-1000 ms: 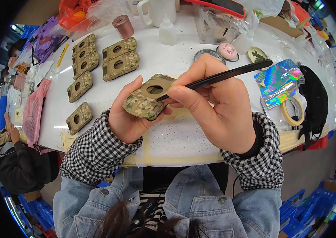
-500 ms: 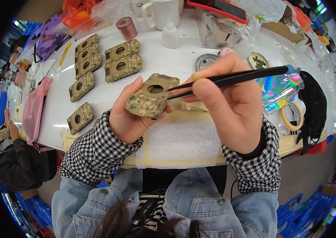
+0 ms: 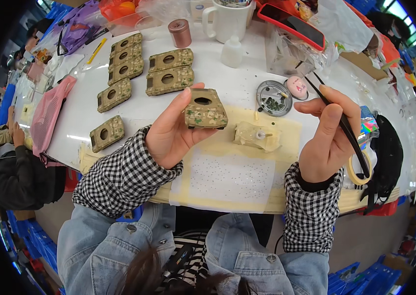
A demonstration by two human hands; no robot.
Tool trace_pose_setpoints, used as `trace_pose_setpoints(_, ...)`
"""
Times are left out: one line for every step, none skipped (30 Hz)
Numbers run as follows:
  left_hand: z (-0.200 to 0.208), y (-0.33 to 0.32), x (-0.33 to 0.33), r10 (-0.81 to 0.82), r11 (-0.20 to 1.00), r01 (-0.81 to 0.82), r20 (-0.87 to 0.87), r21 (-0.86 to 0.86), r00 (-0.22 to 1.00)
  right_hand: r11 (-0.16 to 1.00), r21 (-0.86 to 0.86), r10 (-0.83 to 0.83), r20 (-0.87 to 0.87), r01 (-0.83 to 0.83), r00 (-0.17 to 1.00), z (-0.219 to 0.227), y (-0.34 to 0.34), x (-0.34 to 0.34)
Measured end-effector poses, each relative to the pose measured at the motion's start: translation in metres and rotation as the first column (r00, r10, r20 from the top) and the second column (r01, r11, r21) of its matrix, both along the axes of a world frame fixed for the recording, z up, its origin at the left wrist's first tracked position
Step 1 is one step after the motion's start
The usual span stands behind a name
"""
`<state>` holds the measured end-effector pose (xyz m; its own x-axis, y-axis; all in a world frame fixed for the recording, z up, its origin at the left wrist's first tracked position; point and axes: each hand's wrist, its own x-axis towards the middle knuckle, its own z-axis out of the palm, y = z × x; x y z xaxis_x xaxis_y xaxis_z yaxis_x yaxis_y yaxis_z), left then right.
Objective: The recorder is applying small decals or stickers to camouflage toy tank parts using tweezers and a fine-tipped tool.
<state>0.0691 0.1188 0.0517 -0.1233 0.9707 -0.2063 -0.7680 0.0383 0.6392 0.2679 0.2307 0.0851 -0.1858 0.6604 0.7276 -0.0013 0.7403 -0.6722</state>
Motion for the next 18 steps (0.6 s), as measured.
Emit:
trace_pose_setpoints(0.0, 0.0, 0.0, 0.015, 1.0, -0.014, -0.015, 0.019, 1.0, 1.0, -0.018, -0.022, -0.008, 0.022, 1.0, -0.001, 0.001, 0.0)
trace_pose_setpoints(0.001, -0.001, -0.001, 0.021, 0.999, -0.02, -0.031, 0.026, 0.999, 1.0, -0.024, -0.013, -0.017, 0.013, 1.0, -0.001, 0.002, -0.001)
trace_pose_setpoints(0.002, -0.003, -0.004, 0.028, 0.999, -0.025, -0.069, 0.042, 0.997, 0.999, -0.033, -0.011, -0.024, 0.01, 1.0, -0.002, 0.003, -0.003)
trace_pose_setpoints(0.003, -0.004, -0.005, 0.025, 0.998, -0.019, -0.103, 0.061, 0.994, 0.999, -0.039, -0.019, -0.027, 0.018, 0.999, -0.001, 0.004, -0.002)
trace_pose_setpoints(0.004, -0.005, -0.006, 0.022, 0.997, -0.012, -0.138, 0.079, 0.99, 0.999, -0.045, -0.027, -0.03, 0.026, 0.999, -0.001, 0.005, -0.001)
trace_pose_setpoints(0.002, -0.01, -0.013, 0.033, 0.996, -0.014, -0.217, 0.086, 0.976, 0.998, -0.05, -0.026, -0.026, 0.024, 0.999, -0.001, 0.005, -0.002)
trace_pose_setpoints(0.002, -0.02, -0.021, 0.083, 0.994, -0.06, -0.283, 0.091, 0.955, 0.998, -0.058, -0.015, -0.028, 0.013, 1.0, -0.001, 0.005, -0.004)
trace_pose_setpoints(0.002, -0.028, -0.029, 0.119, 0.991, -0.088, -0.343, 0.103, 0.932, 0.998, -0.062, -0.019, -0.024, 0.018, 1.0, -0.001, 0.006, -0.003)
trace_pose_setpoints(0.001, -0.036, -0.038, 0.154, 0.986, -0.117, -0.401, 0.116, 0.903, 0.998, -0.068, -0.007, -0.021, 0.005, 1.0, -0.001, 0.007, -0.002)
trace_pose_setpoints(-0.002, -0.047, -0.047, 0.164, 0.985, -0.121, -0.483, 0.119, 0.86, 0.997, -0.074, 0.007, -0.018, -0.008, 1.0, -0.001, 0.007, -0.002)
trace_pose_setpoints(-0.007, -0.058, -0.057, 0.171, 0.985, -0.123, -0.558, 0.124, 0.812, 0.997, -0.08, 0.017, -0.011, -0.018, 1.0, -0.002, 0.007, -0.001)
trace_pose_setpoints(-0.011, -0.067, -0.062, 0.178, 0.984, -0.124, -0.629, 0.129, 0.757, 0.996, -0.089, 0.026, -0.012, -0.026, 1.0, -0.002, 0.006, -0.001)
trace_pose_setpoints(-0.011, -0.075, -0.063, 0.196, 0.981, -0.147, -0.677, 0.13, 0.71, 0.996, -0.081, 0.029, -0.01, -0.03, 1.0, -0.002, 0.007, 0.0)
trace_pose_setpoints(-0.011, -0.084, -0.062, 0.212, 0.977, -0.169, -0.722, 0.132, 0.658, 0.997, -0.073, 0.033, -0.009, -0.033, 0.999, -0.003, 0.007, 0.0)
trace_pose_setpoints(-0.012, -0.09, -0.059, 0.226, 0.972, -0.191, -0.764, 0.137, 0.604, 0.997, -0.065, 0.036, -0.008, -0.037, 0.999, -0.004, 0.007, 0.0)
trace_pose_setpoints(-0.011, -0.095, -0.057, 0.211, 0.972, -0.208, -0.796, 0.11, 0.568, 0.997, -0.066, 0.041, -0.008, -0.041, 0.999, -0.005, 0.007, -0.001)
trace_pose_setpoints(-0.012, -0.099, -0.054, 0.207, 0.971, -0.215, -0.809, 0.102, 0.551, 0.997, -0.067, 0.045, -0.008, -0.045, 0.999, -0.005, 0.008, -0.001)
trace_pose_setpoints(-0.013, -0.102, -0.051, 0.202, 0.97, -0.223, -0.821, 0.094, 0.534, 0.996, -0.068, 0.049, -0.009, -0.05, 0.999, -0.006, 0.008, -0.001)
